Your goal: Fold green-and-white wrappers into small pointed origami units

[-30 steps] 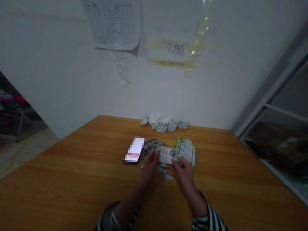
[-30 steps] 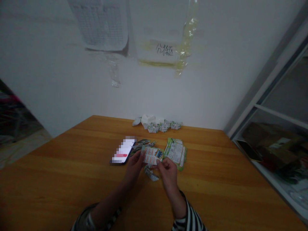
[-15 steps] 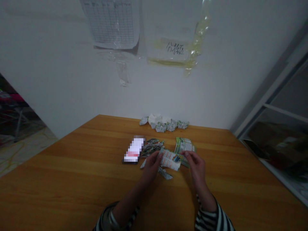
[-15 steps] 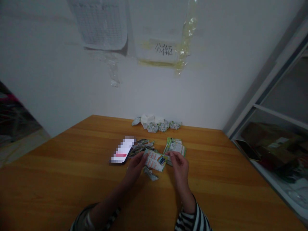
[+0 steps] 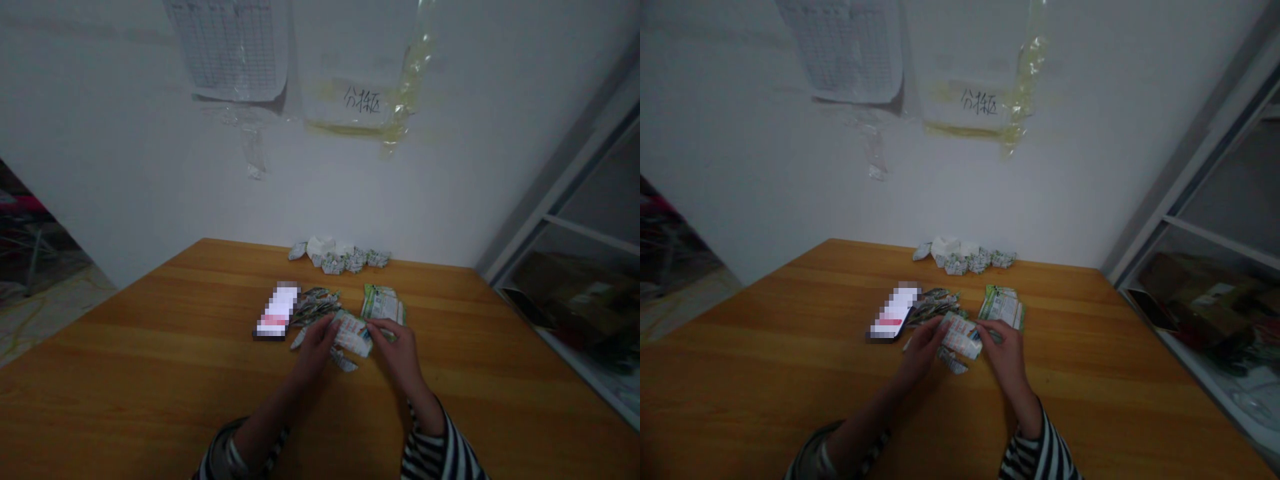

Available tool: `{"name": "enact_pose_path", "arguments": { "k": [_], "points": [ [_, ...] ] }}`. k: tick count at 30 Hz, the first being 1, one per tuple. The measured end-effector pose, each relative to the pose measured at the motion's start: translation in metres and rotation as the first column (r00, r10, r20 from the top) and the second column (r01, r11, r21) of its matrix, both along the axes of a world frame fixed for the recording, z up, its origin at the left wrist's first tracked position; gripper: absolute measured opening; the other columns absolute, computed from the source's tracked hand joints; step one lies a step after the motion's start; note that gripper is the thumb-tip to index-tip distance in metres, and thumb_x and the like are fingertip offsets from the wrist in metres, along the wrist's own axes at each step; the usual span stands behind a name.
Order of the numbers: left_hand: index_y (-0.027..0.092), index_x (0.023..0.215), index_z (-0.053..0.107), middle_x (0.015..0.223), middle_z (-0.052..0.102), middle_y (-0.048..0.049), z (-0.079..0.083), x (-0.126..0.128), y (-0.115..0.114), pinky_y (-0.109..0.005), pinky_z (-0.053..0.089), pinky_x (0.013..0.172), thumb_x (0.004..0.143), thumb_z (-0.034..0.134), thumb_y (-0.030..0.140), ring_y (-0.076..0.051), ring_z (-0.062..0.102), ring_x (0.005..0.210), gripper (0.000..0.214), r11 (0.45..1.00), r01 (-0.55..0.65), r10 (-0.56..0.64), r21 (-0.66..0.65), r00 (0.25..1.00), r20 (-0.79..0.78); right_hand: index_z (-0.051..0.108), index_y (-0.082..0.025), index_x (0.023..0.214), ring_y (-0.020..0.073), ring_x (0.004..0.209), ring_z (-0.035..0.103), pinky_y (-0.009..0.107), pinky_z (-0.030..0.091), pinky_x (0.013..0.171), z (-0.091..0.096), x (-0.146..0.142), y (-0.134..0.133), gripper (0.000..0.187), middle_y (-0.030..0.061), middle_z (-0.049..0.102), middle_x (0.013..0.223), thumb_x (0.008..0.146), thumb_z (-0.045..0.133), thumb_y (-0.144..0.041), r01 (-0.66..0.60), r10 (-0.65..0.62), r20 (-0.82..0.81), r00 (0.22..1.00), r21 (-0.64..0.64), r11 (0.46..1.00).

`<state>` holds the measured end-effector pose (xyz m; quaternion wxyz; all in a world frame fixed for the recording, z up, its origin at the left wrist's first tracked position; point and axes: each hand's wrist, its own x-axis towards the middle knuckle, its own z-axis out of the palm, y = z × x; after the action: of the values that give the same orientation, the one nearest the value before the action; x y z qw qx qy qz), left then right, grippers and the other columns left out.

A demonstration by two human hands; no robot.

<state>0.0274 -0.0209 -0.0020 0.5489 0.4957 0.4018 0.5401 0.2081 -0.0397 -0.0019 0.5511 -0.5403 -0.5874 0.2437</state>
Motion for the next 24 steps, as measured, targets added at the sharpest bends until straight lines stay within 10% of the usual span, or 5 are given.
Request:
{"name": "enact_pose_path", "arguments": {
  "k": [24],
  "points": [
    [0.016, 0.084, 0.071, 0.079, 0.07, -0.0057, -0.0069, -0.0019, 0.0008, -0.029, 0.047, 0.069, 0.078, 0.065, 0.046, -0.02, 0.059, 0.072, 0.031, 0.992, 0.052, -0.035, 0.117, 0.989, -0.142, 0.077, -0.024, 0.089, 0.0225, 0.076, 0.069, 0.031, 0.052, 0.072, 0.0003, 0.0002, -0.0012, 0.016, 0.0039, 0.076, 0.083, 0.08, 0.065, -0.032, -0.085, 0.085, 0.095, 0.992, -0.001, 0.996]
  ]
}}
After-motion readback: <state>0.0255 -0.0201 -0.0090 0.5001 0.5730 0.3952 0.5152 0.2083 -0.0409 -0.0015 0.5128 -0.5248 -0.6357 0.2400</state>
